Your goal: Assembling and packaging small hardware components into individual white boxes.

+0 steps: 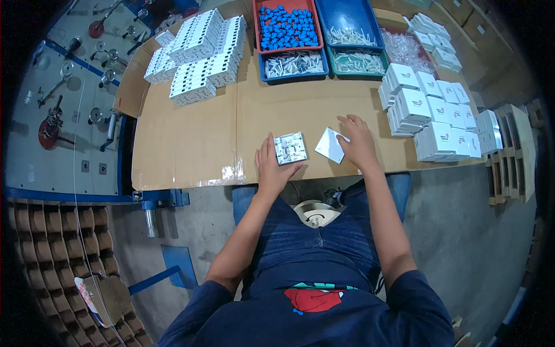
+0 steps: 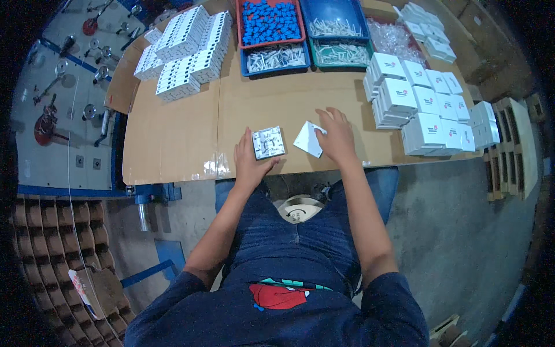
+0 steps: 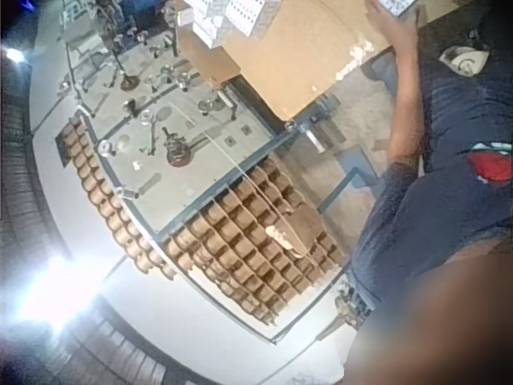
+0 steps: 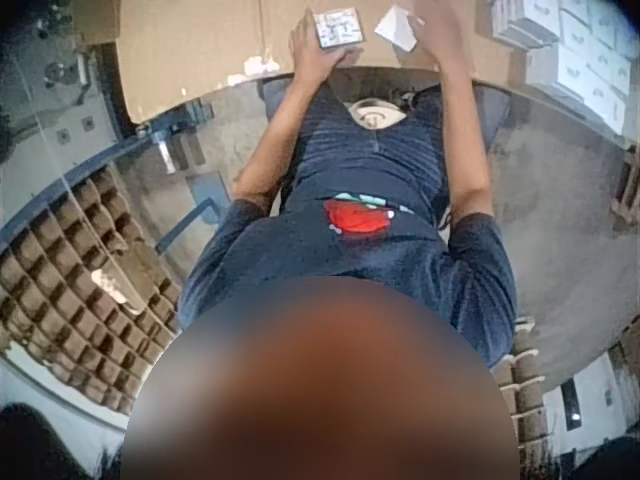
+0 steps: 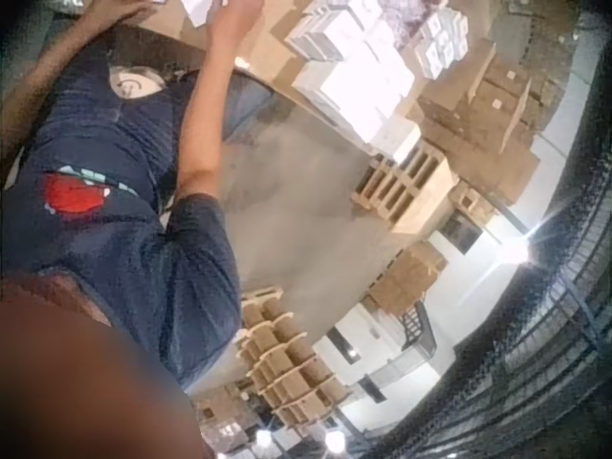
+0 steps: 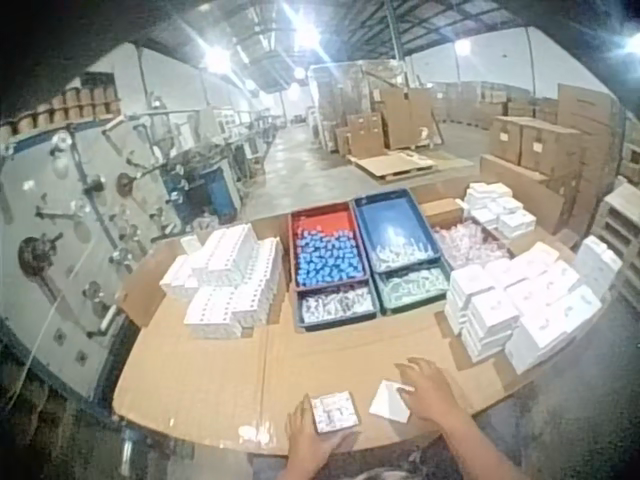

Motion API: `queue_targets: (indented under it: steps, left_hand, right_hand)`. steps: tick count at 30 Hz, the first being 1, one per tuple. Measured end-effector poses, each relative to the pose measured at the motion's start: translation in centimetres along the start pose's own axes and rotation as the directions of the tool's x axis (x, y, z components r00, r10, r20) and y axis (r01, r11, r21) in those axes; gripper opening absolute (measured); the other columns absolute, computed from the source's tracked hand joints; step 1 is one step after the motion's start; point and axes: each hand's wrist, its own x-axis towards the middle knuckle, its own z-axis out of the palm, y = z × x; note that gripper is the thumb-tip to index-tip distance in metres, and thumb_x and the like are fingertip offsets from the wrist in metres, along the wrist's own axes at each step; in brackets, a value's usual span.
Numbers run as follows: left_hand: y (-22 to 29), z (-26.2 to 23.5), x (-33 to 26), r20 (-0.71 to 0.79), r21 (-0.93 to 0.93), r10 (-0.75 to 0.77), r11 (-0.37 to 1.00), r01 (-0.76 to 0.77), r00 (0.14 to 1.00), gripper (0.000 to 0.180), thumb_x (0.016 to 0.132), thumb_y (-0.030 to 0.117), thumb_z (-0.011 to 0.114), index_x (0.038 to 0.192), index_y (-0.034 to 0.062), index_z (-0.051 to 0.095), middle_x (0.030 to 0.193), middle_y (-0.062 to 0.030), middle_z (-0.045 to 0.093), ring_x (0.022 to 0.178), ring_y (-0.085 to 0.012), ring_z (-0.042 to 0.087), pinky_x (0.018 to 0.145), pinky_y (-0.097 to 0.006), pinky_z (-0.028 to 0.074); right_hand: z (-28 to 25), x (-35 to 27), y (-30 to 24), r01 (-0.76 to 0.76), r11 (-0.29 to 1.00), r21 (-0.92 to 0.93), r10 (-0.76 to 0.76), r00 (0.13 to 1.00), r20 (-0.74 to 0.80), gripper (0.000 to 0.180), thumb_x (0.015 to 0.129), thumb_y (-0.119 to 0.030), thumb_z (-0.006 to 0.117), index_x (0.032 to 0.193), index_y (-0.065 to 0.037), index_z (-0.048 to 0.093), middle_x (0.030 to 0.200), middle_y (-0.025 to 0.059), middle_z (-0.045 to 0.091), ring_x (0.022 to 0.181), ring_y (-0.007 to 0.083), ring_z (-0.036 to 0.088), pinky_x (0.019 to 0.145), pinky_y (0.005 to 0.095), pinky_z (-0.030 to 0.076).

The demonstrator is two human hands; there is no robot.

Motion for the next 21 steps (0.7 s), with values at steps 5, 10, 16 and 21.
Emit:
queue_targets:
  steps: [5, 10, 16, 21]
  left_hand:
    - [-0.3, 0.6, -0.1, -0.005, 0.061, -0.048, 0.997, 0.049, 0.999, 0.114, 0.07, 0.039, 0.09, 0.157, -0.0024, 0.028, 0.146, -0.0216, 0.05, 0.139, -0.0368, 0.045, 0.12, -0.059, 0.022]
    - [-0.8, 1.2, 1.1, -0.006, -0.005, 0.035, 0.999, -0.035, 0.999, 0.109, 0.072, 0.039, 0.089, 0.156, 0.001, 0.031, 0.147, -0.0212, 0.048, 0.138, -0.0374, 0.047, 0.119, -0.061, 0.022]
    - [-0.1, 1.6, 1.8, -0.048, -0.037, 0.054, 0.998, -0.056, 0.997, 0.104, 0.072, 0.036, 0.088, 0.153, -0.0005, 0.034, 0.146, -0.0222, 0.047, 0.136, -0.0387, 0.045, 0.118, -0.056, 0.027]
    - [0.5, 1.5, 1.6, -0.076, -0.032, 0.053, 0.998, -0.055, 0.996, 0.1, 0.072, 0.033, 0.088, 0.151, -0.001, 0.038, 0.144, -0.0231, 0.046, 0.135, -0.0401, 0.045, 0.116, -0.052, 0.032]
  right_hand:
    - [-0.1, -3.5, -1.4, -0.121, 0.985, -0.125, 0.143, 0.972, 0.186, 0.061, 0.081, -0.025, 0.081, 0.137, -0.011, 0.063, 0.137, 0.0162, 0.055, 0.133, 0.0338, 0.049, 0.111, 0.0505, 0.038]
    - [0.9, -4.0, 1.8, -0.014, 1.0, -0.019, 0.018, 0.97, 0.243, 0.056, 0.083, -0.018, 0.079, 0.137, -0.011, 0.064, 0.152, 0.0143, 0.048, 0.143, 0.0343, 0.042, 0.116, 0.0551, 0.032]
    - [-0.1, -3.5, 1.6, -0.07, 0.997, -0.013, 0.07, 0.949, 0.306, 0.053, 0.086, -0.01, 0.073, 0.138, -0.017, 0.063, 0.163, 0.0088, 0.037, 0.152, 0.0299, 0.031, 0.122, 0.0602, 0.021]
    - [0.0, -3.5, 1.5, -0.048, 0.999, 0.0, 0.046, 0.956, 0.29, 0.055, 0.086, -0.011, 0.073, 0.14, -0.017, 0.061, 0.163, 0.0084, 0.038, 0.151, 0.0287, 0.033, 0.122, 0.0591, 0.02]
